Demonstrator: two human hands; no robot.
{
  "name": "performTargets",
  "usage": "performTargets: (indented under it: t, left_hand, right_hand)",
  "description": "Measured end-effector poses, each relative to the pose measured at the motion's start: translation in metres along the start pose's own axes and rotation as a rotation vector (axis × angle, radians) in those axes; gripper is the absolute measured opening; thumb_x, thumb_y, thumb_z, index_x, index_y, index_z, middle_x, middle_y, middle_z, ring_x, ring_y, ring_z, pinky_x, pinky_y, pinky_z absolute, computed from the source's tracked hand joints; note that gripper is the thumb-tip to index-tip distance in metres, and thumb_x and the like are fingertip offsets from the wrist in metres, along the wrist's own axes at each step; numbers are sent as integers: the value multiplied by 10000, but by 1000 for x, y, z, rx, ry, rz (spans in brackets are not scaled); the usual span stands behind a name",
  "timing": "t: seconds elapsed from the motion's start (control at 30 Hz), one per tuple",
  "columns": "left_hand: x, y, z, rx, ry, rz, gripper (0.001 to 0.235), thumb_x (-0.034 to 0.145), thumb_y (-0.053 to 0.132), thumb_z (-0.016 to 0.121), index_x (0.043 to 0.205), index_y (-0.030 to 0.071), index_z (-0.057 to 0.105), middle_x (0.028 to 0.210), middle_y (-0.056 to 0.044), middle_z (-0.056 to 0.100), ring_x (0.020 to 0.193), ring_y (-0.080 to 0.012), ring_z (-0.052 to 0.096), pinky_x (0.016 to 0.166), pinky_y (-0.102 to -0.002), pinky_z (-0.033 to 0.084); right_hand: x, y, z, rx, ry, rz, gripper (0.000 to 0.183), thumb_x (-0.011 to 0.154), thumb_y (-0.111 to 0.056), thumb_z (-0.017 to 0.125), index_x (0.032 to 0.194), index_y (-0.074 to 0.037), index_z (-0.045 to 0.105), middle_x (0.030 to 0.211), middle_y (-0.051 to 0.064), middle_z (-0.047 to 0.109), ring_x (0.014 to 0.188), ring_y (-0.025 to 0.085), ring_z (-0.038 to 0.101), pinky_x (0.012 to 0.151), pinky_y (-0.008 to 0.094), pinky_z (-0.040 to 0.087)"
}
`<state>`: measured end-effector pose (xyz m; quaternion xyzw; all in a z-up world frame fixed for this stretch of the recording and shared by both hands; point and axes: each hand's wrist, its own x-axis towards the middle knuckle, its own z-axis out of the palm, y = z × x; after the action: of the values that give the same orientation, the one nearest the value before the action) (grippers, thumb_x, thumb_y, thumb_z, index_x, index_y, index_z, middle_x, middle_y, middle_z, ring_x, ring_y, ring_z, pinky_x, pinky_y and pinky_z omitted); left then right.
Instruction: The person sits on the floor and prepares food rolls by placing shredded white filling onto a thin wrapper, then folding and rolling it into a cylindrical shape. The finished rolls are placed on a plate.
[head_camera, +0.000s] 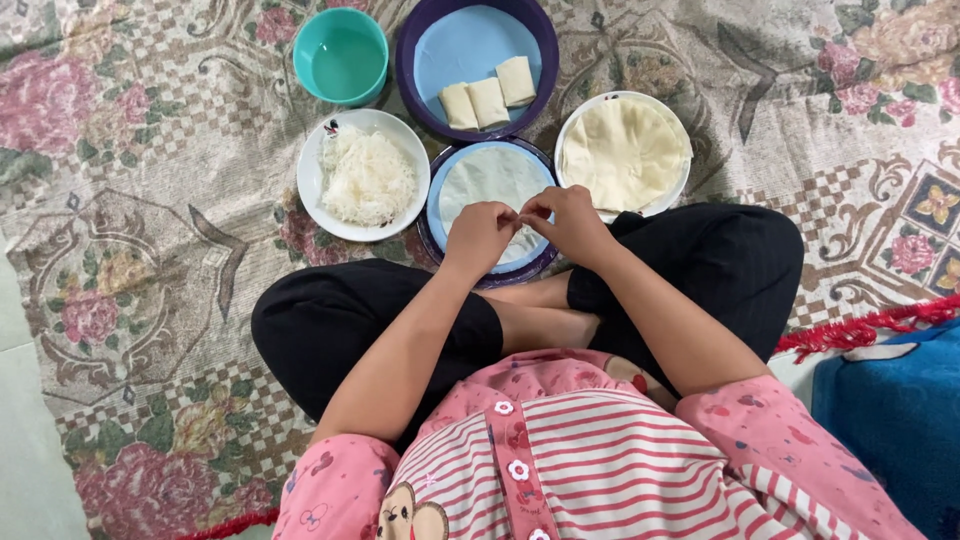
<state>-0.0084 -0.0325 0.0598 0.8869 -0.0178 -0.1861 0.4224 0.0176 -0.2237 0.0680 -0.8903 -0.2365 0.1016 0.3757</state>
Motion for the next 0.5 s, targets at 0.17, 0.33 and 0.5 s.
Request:
performTargets:
  t: [0.17,0.33,0.5]
  left_hand:
    - [3,-5,8,-34,20,2,172,957,195,656,1025,111,790,950,-98,769,955,-303,748,843,-421,591]
    - [10,-14,14,-34,19,-25,165,955,208,678,1030,109,786,972,-83,767,959,-269,756,853,-407,595]
    - [18,-32,21,216,31,57,130,958,218,674,980,165,791,946,-54,732,980,-293,728,878,-426,560]
  right_hand:
    - [0,6,2,-82,-34,11,66,972,-178,725,996,-126,758,874,10,727,851,177,706,888,336,407]
    - [1,17,12,-143,-65,31,84,971,-205,730,1020,-141,758,899,-1,732,867,168,708,907,336,393]
    - [3,36,34,-263,-144,73,117,987,-276,704,1043,-186,752,936,-6,724,916,176,703,1015,393,332]
